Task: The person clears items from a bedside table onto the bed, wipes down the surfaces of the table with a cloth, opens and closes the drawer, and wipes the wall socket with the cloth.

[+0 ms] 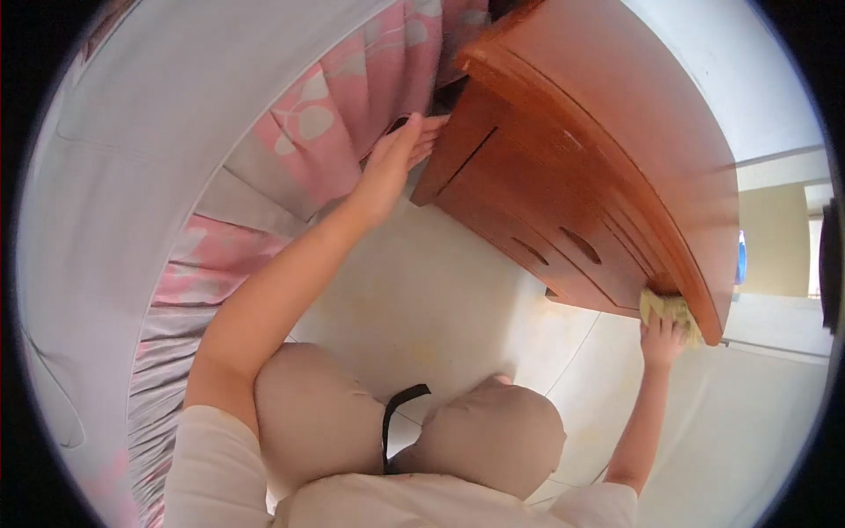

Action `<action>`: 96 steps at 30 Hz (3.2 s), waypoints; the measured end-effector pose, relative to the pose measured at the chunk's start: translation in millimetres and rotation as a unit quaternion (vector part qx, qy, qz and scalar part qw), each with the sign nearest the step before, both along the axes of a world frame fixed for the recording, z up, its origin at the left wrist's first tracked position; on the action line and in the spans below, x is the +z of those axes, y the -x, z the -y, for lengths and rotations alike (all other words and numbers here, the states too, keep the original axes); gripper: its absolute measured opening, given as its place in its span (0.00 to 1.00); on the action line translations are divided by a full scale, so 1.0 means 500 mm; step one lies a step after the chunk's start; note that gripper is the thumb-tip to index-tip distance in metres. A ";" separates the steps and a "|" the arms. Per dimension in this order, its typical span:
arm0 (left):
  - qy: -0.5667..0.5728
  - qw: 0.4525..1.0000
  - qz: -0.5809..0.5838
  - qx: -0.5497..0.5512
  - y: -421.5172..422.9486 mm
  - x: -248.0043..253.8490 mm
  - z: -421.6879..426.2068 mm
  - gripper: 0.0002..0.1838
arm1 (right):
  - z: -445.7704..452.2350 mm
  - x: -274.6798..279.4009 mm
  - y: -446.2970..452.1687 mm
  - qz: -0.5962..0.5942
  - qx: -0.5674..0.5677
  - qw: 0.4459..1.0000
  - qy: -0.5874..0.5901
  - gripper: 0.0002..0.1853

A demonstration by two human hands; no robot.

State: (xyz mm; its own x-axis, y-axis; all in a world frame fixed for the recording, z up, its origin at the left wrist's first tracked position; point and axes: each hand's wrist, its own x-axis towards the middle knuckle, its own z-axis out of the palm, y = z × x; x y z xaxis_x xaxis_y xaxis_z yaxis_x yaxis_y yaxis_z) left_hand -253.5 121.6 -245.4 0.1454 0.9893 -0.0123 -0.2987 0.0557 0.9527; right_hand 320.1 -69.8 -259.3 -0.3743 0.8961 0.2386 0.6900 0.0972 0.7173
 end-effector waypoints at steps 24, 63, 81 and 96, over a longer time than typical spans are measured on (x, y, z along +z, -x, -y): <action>0.105 0.990 0.090 0.026 -0.001 -0.095 -0.024 0.41 | -0.318 0.021 0.612 0.102 0.283 0.938 0.170 0.25; 0.067 0.987 -0.053 0.136 -0.045 -0.054 -0.018 0.28 | -0.266 -0.292 0.498 -0.018 0.291 0.929 0.228 0.21; -0.036 0.981 -0.150 0.121 -0.018 -0.087 -0.030 0.29 | -0.138 -0.365 0.254 -0.147 0.141 0.918 0.339 0.16; 0.042 0.992 -0.101 0.066 -0.009 -0.060 -0.029 0.32 | -0.150 -0.431 0.185 0.036 0.310 0.920 0.236 0.20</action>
